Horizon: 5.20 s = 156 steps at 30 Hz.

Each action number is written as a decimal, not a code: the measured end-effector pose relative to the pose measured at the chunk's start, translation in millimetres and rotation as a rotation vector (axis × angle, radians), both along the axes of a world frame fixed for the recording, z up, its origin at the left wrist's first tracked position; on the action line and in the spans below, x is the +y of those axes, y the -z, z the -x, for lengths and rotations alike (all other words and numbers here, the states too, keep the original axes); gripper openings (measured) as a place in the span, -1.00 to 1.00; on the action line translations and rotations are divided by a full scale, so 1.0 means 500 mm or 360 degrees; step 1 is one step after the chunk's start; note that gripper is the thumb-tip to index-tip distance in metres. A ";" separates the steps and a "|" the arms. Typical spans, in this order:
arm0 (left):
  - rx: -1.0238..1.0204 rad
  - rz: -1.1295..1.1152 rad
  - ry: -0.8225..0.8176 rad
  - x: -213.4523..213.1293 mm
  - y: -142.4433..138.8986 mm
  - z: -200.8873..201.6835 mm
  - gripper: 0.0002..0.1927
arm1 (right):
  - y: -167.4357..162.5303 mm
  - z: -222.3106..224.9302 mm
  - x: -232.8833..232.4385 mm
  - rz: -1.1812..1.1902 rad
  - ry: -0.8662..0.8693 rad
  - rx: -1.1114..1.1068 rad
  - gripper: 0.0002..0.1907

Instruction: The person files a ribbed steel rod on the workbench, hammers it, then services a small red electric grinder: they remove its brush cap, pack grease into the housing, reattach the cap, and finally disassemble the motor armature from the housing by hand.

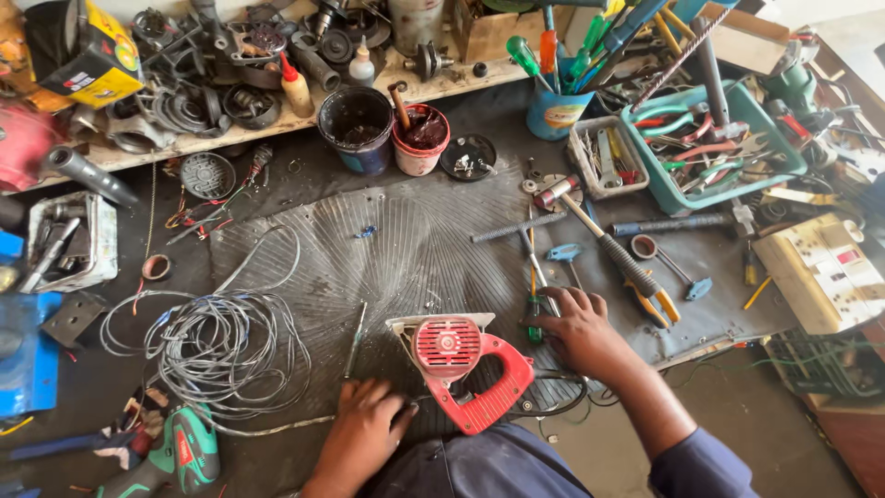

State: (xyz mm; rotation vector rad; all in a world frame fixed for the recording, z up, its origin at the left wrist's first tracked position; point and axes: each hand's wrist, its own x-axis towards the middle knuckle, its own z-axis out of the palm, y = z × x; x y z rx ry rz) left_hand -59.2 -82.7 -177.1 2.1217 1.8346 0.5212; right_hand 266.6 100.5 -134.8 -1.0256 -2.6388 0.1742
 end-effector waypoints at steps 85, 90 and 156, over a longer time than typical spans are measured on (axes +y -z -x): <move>-0.0240 -0.0723 0.0437 0.158 -0.295 -0.108 -0.67 | -0.385 0.184 0.455 0.0303 0.0270 0.2201 -0.60; -0.0227 -0.0663 0.0433 0.151 -0.296 -0.117 -0.66 | -0.353 0.166 0.495 0.0221 0.0333 0.1988 -0.57; -0.0825 -0.0524 0.0382 0.093 -0.278 -0.060 -0.70 | -0.260 0.231 -0.138 0.1932 -0.0979 0.1975 -0.45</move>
